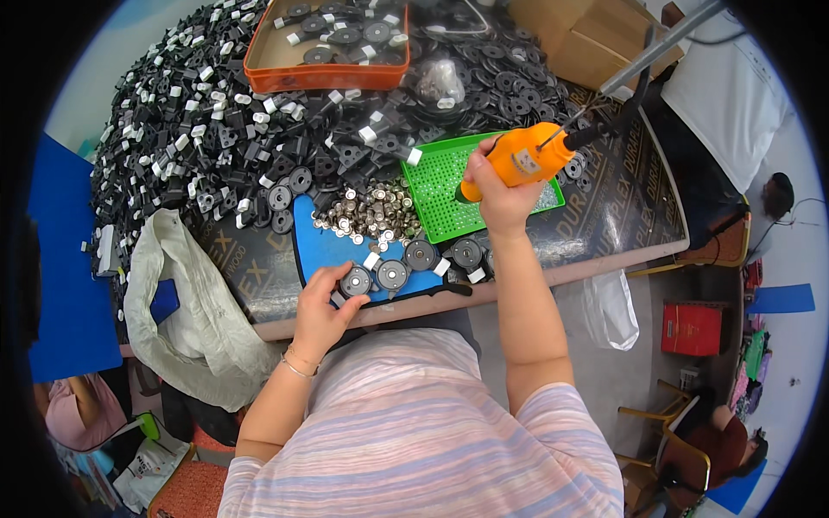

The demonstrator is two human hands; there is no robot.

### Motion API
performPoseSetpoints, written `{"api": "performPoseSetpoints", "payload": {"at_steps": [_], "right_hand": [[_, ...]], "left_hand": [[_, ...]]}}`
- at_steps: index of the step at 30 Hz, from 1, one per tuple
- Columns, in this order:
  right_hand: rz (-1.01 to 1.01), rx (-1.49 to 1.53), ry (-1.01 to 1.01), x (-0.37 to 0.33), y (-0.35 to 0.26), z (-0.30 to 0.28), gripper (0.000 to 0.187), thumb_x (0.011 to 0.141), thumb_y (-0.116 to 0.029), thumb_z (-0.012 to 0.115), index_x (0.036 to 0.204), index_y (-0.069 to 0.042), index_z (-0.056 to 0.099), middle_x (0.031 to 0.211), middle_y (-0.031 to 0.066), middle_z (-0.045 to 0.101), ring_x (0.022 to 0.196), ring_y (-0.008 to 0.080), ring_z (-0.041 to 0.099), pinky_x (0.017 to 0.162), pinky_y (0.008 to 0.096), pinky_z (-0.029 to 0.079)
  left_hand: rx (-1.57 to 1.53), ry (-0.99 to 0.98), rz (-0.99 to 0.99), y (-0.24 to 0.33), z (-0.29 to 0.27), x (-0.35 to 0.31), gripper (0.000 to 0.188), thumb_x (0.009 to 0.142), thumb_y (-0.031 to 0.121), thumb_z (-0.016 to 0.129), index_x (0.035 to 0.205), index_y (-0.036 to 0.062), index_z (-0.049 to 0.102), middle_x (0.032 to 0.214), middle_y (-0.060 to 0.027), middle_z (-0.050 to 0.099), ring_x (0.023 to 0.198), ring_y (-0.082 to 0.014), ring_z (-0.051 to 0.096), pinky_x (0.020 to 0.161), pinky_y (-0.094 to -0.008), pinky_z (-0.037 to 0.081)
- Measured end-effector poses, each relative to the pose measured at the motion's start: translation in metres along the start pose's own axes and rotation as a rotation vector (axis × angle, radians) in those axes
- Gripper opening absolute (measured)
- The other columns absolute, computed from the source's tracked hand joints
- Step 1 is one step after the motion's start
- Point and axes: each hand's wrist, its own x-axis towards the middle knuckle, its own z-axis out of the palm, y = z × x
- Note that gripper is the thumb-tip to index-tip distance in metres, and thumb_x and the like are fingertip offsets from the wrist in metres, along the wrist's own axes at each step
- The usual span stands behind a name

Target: Use an electric screwdriver to assemble small metal components onto plastic circular bases at a factory workbench.

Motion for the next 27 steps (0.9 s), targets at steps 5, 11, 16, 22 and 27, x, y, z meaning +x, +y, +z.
{"api": "performPoseSetpoints", "payload": {"at_steps": [5, 11, 16, 22, 27], "right_hand": [[-0.021, 0.063, 0.037, 0.000, -0.019, 0.009, 0.025, 0.075, 0.007, 0.060, 0.097, -0.001, 0.050, 0.082, 0.0098, 0.056, 0.061, 0.0152, 0.056, 0.058, 0.0274, 0.048], [0.071, 0.371, -0.257, -0.033, -0.046, 0.061, 0.024, 0.074, -0.003, 0.063, 0.094, 0.001, 0.051, 0.085, 0.0119, 0.055, 0.066, 0.0173, 0.054, 0.061, 0.0289, 0.047], [0.082, 0.171, -0.566, -0.058, -0.036, 0.094, 0.025, 0.074, -0.003, 0.068, 0.092, -0.001, 0.051, 0.086, 0.0127, 0.052, 0.064, 0.0158, 0.056, 0.057, 0.0240, 0.049], [0.106, 0.126, -0.596, -0.067, -0.022, 0.104, 0.024, 0.072, 0.001, 0.066, 0.092, -0.002, 0.053, 0.084, 0.0104, 0.053, 0.067, 0.0142, 0.056, 0.059, 0.0236, 0.047], [-0.068, 0.007, -0.795, -0.059, -0.025, 0.110, 0.021, 0.070, -0.001, 0.067, 0.088, -0.004, 0.056, 0.082, 0.0079, 0.055, 0.070, 0.0148, 0.055, 0.060, 0.0249, 0.044]], "left_hand": [[-0.012, 0.012, -0.010, 0.000, 0.000, -0.001, 0.048, 0.068, 0.018, 0.076, 0.108, -0.0005, 0.058, 0.090, -0.0129, 0.058, 0.083, -0.0294, 0.054, 0.073, -0.0356, 0.046], [-0.028, -0.023, -0.039, -0.003, 0.000, -0.001, 0.047, 0.069, 0.020, 0.075, 0.108, 0.0002, 0.058, 0.093, -0.0141, 0.058, 0.087, -0.0321, 0.054, 0.076, -0.0374, 0.046], [0.000, -0.035, -0.039, 0.000, -0.001, 0.000, 0.048, 0.069, 0.019, 0.075, 0.109, 0.0000, 0.057, 0.095, -0.0149, 0.058, 0.089, -0.0330, 0.054, 0.077, -0.0376, 0.046], [-0.026, 0.012, 0.018, -0.002, -0.001, -0.001, 0.049, 0.069, 0.019, 0.075, 0.110, -0.0003, 0.057, 0.094, -0.0152, 0.058, 0.089, -0.0335, 0.054, 0.077, -0.0381, 0.046], [-0.070, 0.052, 0.034, -0.002, 0.000, 0.000, 0.035, 0.069, 0.012, 0.071, 0.100, 0.0024, 0.058, 0.092, -0.0141, 0.058, 0.086, -0.0335, 0.054, 0.075, -0.0388, 0.046]]}}
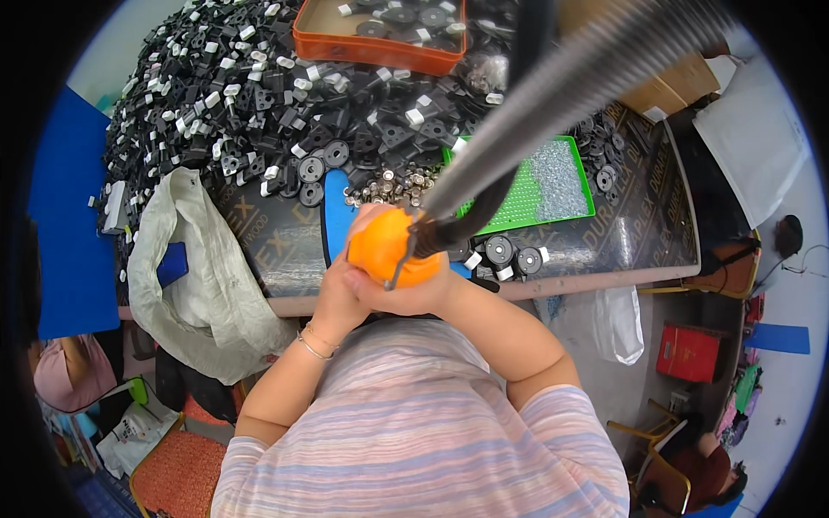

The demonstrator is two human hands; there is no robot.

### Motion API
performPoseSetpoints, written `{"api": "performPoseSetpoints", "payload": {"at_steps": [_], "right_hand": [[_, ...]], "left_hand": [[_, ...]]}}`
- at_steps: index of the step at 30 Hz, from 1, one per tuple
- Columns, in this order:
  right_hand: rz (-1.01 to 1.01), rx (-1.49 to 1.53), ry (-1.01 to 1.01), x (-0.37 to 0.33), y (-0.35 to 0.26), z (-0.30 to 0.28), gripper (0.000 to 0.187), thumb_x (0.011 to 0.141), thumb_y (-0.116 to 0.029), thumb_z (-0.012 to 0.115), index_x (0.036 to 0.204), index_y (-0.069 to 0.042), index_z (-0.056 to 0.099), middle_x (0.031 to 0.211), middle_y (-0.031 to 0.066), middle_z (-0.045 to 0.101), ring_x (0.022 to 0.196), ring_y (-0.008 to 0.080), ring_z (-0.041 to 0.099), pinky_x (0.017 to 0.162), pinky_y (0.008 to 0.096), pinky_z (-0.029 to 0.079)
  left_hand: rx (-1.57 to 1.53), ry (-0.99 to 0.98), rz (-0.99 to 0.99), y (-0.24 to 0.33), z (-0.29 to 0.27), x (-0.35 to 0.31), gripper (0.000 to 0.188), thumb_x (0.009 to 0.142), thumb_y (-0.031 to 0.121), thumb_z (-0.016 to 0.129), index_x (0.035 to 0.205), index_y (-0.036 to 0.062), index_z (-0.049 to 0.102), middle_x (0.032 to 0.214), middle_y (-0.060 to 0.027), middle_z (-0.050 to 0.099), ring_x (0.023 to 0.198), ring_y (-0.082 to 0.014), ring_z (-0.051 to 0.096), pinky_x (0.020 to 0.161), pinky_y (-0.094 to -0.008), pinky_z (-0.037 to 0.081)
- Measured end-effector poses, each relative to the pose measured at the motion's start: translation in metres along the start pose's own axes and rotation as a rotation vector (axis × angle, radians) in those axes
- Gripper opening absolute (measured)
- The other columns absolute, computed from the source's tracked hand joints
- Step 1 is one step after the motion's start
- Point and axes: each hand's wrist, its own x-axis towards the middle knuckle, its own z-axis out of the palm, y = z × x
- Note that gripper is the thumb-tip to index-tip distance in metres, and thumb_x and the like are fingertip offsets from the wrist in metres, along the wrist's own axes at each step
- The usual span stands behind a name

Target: Use an electric screwdriver to assemble small metal components onto plastic circular bases at a factory workbench.

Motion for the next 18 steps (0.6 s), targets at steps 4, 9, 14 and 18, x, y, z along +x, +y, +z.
{"api": "performPoseSetpoints", "payload": {"at_steps": [4, 9, 14, 18], "right_hand": [[0.111, 0.179, 0.132, -0.006, 0.003, 0.007, 0.020, 0.069, -0.001, 0.067, 0.087, -0.004, 0.056, 0.084, 0.0090, 0.056, 0.071, 0.0154, 0.055, 0.060, 0.0257, 0.045], [0.211, 0.344, -0.090, 0.004, -0.001, -0.013, 0.021, 0.070, -0.006, 0.070, 0.087, -0.003, 0.057, 0.083, 0.0097, 0.055, 0.072, 0.0164, 0.055, 0.061, 0.0259, 0.046], [0.031, 0.457, 0.237, 0.002, -0.025, -0.068, 0.032, 0.077, -0.018, 0.067, 0.102, -0.005, 0.052, 0.085, 0.0094, 0.052, 0.066, 0.0168, 0.055, 0.060, 0.0307, 0.046], [0.132, 0.300, 0.740, -0.042, -0.058, -0.122, 0.028, 0.077, 0.000, 0.062, 0.103, 0.001, 0.052, 0.088, 0.0118, 0.056, 0.065, 0.0174, 0.056, 0.061, 0.0294, 0.047]], "left_hand": [[-0.007, -0.001, -0.009, 0.001, 0.001, 0.001, 0.028, 0.069, 0.009, 0.069, 0.094, 0.0034, 0.057, 0.089, -0.0137, 0.057, 0.084, -0.0335, 0.054, 0.073, -0.0391, 0.045], [0.072, -0.064, 0.002, -0.001, 0.000, 0.001, 0.032, 0.068, 0.009, 0.071, 0.095, 0.0021, 0.057, 0.088, -0.0137, 0.056, 0.083, -0.0335, 0.054, 0.071, -0.0381, 0.045], [0.044, -0.108, -0.064, 0.005, -0.002, 0.002, 0.043, 0.068, 0.012, 0.074, 0.106, -0.0002, 0.056, 0.094, -0.0142, 0.056, 0.088, -0.0327, 0.054, 0.076, -0.0379, 0.046], [0.238, -0.085, 0.055, 0.017, 0.000, 0.005, 0.064, 0.062, 0.017, 0.080, 0.117, 0.0020, 0.050, 0.121, -0.0201, 0.044, 0.109, -0.0358, 0.048, 0.089, -0.0391, 0.044]]}}
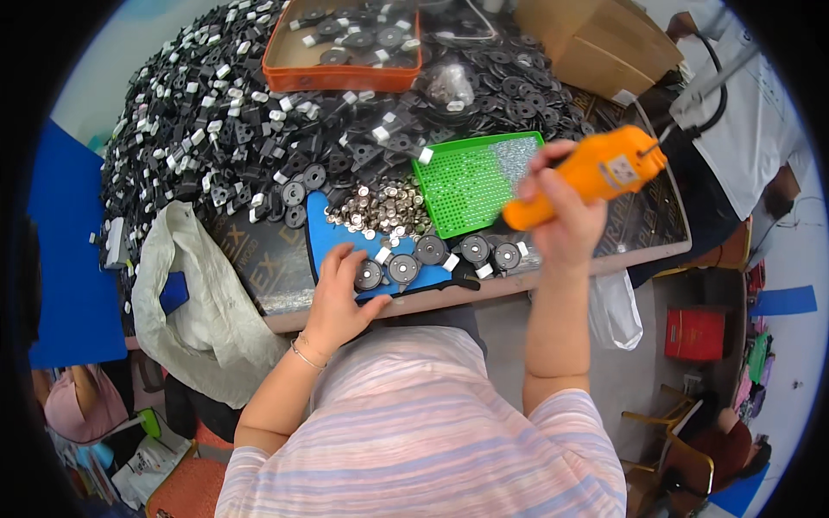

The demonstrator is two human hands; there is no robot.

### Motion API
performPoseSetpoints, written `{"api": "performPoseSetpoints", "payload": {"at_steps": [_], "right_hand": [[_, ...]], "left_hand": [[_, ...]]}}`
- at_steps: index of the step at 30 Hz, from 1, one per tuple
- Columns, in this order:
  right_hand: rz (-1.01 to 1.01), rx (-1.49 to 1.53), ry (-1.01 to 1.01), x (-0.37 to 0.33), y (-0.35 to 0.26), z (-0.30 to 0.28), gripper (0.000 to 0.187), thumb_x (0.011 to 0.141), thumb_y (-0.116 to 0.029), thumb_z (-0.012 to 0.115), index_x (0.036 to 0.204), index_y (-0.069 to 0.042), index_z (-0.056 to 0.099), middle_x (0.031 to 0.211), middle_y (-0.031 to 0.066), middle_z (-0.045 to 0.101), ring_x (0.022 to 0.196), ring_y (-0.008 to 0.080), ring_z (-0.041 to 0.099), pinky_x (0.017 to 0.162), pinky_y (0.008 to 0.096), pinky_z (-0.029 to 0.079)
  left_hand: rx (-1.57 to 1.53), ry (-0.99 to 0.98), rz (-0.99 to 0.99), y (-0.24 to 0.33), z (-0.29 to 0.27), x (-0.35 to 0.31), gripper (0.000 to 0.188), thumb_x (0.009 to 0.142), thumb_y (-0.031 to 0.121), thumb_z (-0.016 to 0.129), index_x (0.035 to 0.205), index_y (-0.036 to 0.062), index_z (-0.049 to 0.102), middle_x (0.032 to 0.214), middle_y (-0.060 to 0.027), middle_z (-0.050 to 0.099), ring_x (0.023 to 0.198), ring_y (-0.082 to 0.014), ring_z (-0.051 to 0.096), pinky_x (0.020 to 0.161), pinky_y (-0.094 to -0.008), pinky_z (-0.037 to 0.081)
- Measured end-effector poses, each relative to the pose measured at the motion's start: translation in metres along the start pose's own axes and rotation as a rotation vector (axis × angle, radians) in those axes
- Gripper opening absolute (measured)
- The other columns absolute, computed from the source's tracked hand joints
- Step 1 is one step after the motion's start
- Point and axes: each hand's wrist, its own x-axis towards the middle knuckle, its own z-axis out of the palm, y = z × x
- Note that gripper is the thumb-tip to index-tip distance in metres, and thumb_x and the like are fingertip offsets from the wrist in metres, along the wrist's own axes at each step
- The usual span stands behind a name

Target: Use an electric screwdriver to assemble small metal components onto plastic circular bases at a factory workbench.

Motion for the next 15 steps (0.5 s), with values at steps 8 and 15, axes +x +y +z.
{"api": "performPoseSetpoints", "payload": {"at_steps": [8, 15], "right_hand": [[-0.104, -0.578, 0.303, -0.020, -0.020, -0.081, 0.047, 0.075, -0.001, 0.068, 0.117, 0.001, 0.047, 0.098, 0.0091, 0.054, 0.082, 0.0172, 0.057, 0.076, 0.0298, 0.048], [-0.248, -1.549, -0.313, -0.081, 0.016, -0.065, 0.056, 0.066, -0.019, 0.076, 0.114, -0.006, 0.051, 0.111, 0.0118, 0.051, 0.108, 0.0289, 0.046, 0.090, 0.0409, 0.035]], "left_hand": [[0.318, -0.147, 0.296, 0.020, 0.022, 0.035, 0.081, 0.063, 0.042, 0.075, 0.129, 0.0077, 0.044, 0.133, -0.0157, 0.040, 0.121, -0.0315, 0.039, 0.090, -0.0409, 0.037], [0.466, -0.279, 0.493, 0.022, 0.029, 0.052, 0.059, 0.075, 0.034, 0.066, 0.130, 0.0279, 0.046, 0.130, -0.0144, 0.044, 0.109, -0.0252, 0.048, 0.078, -0.0362, 0.041]]}}
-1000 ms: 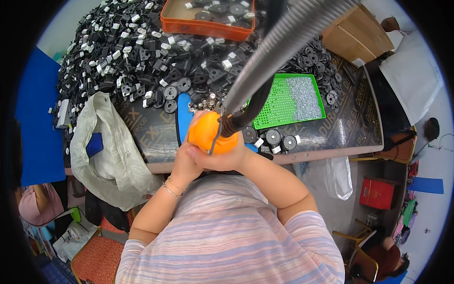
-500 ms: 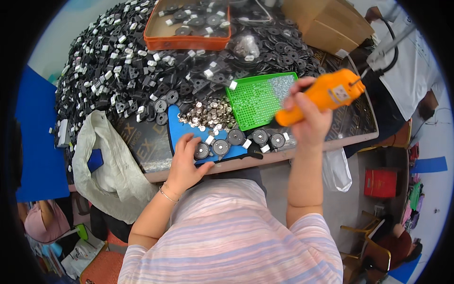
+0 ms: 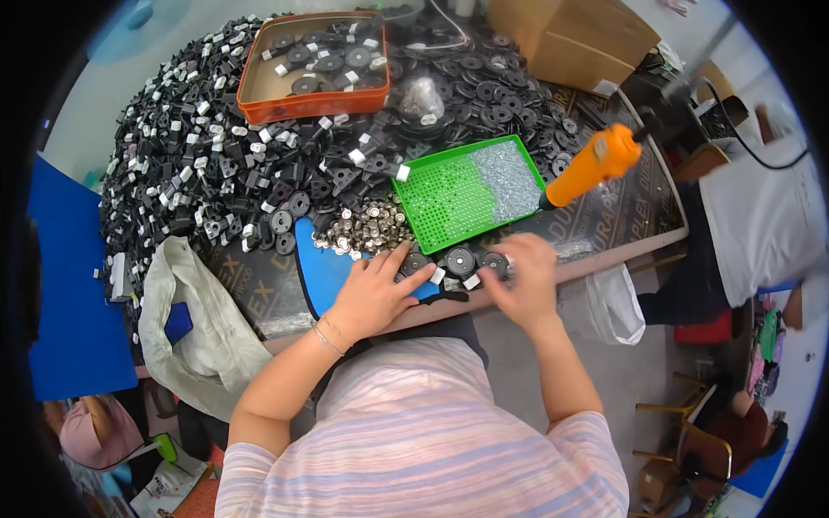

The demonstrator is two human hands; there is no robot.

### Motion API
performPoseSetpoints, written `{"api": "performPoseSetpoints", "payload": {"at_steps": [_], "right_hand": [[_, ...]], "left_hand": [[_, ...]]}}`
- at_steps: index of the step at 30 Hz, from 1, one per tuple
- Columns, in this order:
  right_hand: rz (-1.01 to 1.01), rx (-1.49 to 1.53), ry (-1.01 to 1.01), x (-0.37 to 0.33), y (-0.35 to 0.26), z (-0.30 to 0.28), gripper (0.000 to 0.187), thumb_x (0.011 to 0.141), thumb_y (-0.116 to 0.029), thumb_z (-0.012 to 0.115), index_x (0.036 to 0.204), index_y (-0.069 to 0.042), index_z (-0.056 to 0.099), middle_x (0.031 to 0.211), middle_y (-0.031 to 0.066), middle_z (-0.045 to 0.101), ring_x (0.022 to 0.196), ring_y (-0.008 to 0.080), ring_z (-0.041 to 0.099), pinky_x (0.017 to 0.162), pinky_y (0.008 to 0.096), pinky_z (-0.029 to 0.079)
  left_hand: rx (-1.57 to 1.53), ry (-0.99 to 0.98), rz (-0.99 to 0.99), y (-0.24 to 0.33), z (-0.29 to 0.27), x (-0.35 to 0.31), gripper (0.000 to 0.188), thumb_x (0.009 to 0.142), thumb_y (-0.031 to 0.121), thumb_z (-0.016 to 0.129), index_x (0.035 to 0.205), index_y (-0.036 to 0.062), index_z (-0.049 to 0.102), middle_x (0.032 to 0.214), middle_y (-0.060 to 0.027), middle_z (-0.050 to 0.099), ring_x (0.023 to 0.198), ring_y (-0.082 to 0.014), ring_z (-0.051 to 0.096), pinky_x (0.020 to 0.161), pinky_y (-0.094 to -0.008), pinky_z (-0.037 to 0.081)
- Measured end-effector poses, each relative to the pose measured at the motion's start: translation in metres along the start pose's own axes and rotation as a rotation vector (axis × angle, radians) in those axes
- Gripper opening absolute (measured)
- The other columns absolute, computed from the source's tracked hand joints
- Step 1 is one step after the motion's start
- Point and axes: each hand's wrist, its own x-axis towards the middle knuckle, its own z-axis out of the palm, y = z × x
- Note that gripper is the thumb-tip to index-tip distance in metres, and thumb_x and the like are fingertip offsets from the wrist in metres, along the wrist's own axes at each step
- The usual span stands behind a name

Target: Use an electric screwdriver to assemble small metal components onto plastic circular bases at a factory workbench.

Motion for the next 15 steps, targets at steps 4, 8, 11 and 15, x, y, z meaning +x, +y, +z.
{"api": "performPoseSetpoints", "payload": {"at_steps": [4, 8, 11, 15], "right_hand": [[0.147, -0.046, -0.147, 0.000, -0.017, 0.032, 0.057, 0.063, -0.032, 0.077, 0.111, -0.010, 0.056, 0.107, 0.0084, 0.054, 0.104, 0.0290, 0.049, 0.089, 0.0420, 0.034], [0.066, -0.070, -0.177, 0.001, -0.011, 0.043, 0.053, 0.062, -0.030, 0.076, 0.108, -0.012, 0.057, 0.088, 0.0062, 0.057, 0.087, 0.0250, 0.053, 0.079, 0.0397, 0.035], [0.098, 0.000, -0.249, 0.016, -0.023, 0.023, 0.046, 0.060, -0.026, 0.075, 0.102, -0.013, 0.060, 0.083, 0.0047, 0.058, 0.084, 0.0242, 0.054, 0.078, 0.0384, 0.035], [0.241, 0.501, -0.346, 0.053, -0.042, 0.000, 0.045, 0.060, -0.018, 0.075, 0.101, -0.006, 0.061, 0.093, 0.0088, 0.062, 0.089, 0.0223, 0.059, 0.078, 0.0334, 0.046]], "left_hand": [[-0.010, -0.049, 0.082, -0.005, -0.006, 0.005, 0.051, 0.075, 0.028, 0.066, 0.124, 0.0338, 0.051, 0.128, -0.0159, 0.045, 0.101, -0.0241, 0.053, 0.074, -0.0356, 0.043], [-0.065, -0.024, 0.136, -0.007, -0.003, 0.004, 0.041, 0.078, 0.020, 0.058, 0.118, 0.0255, 0.053, 0.124, -0.0207, 0.046, 0.101, -0.0289, 0.053, 0.074, -0.0401, 0.043], [-0.053, 0.121, 0.169, -0.009, 0.004, -0.004, 0.033, 0.079, 0.025, 0.056, 0.112, 0.0232, 0.055, 0.123, -0.0234, 0.047, 0.095, -0.0263, 0.056, 0.071, -0.0377, 0.042], [-0.114, 0.272, 0.165, -0.009, -0.008, -0.015, 0.040, 0.073, 0.023, 0.064, 0.113, 0.0253, 0.057, 0.124, -0.0249, 0.045, 0.092, -0.0261, 0.055, 0.071, -0.0360, 0.041]]}}
